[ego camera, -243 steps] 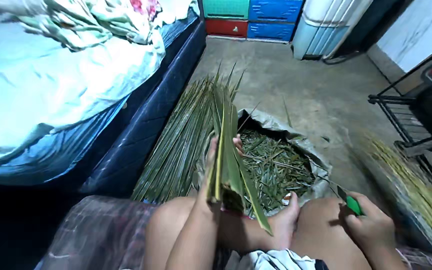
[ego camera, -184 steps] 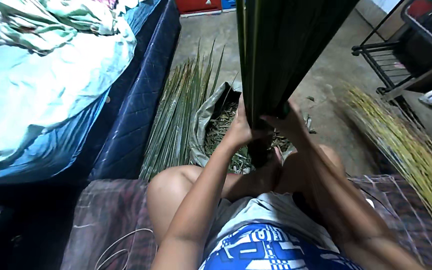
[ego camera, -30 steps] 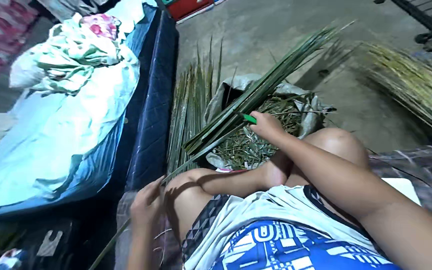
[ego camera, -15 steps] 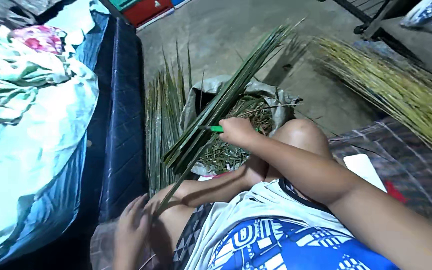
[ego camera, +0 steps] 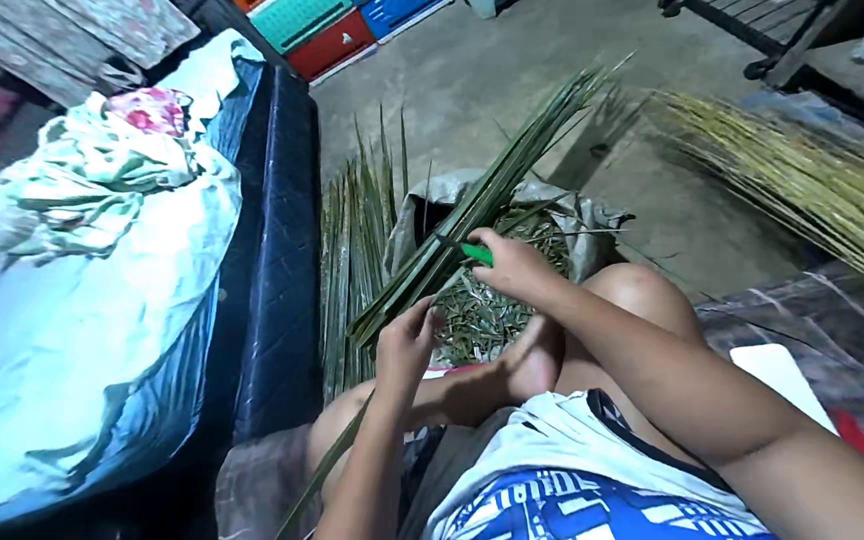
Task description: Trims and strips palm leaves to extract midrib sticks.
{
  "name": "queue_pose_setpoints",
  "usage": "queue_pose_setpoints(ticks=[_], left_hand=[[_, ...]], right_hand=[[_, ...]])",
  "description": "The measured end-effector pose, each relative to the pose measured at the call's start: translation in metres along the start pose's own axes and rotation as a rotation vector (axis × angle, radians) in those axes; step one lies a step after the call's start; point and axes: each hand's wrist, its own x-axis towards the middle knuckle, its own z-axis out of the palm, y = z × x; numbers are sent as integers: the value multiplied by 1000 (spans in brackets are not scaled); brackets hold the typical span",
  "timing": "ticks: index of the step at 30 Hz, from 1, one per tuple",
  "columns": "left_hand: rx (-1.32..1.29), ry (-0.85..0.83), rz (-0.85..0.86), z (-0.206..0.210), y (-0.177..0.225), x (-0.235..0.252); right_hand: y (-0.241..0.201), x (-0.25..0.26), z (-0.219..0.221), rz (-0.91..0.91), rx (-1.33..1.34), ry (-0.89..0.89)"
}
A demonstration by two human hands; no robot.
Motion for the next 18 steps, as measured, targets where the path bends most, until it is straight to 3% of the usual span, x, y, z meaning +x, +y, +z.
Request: queue_pose_setpoints(ticks=[3, 5, 7, 12, 16, 18], left_hand=[[-78, -14, -111, -19, 9, 15], [-102, -8, -144, -29, 12, 23], [-101, -5, -195, -36, 17, 29], [-179, -1, -316, -40, 24, 38], [-325, -52, -392, -39, 28, 40], [-383, -91, -409, -38, 25, 40]], right_hand=[[-7, -9, -2, -135, 114, 86], [-11, -17, 1, -210, 177, 21], [-13, -24, 8, -286, 184, -58], [-14, -36, 37, -637, 123, 38], [-15, -26, 29, -437, 107, -257], [-16, -21, 25, -296, 134, -262]])
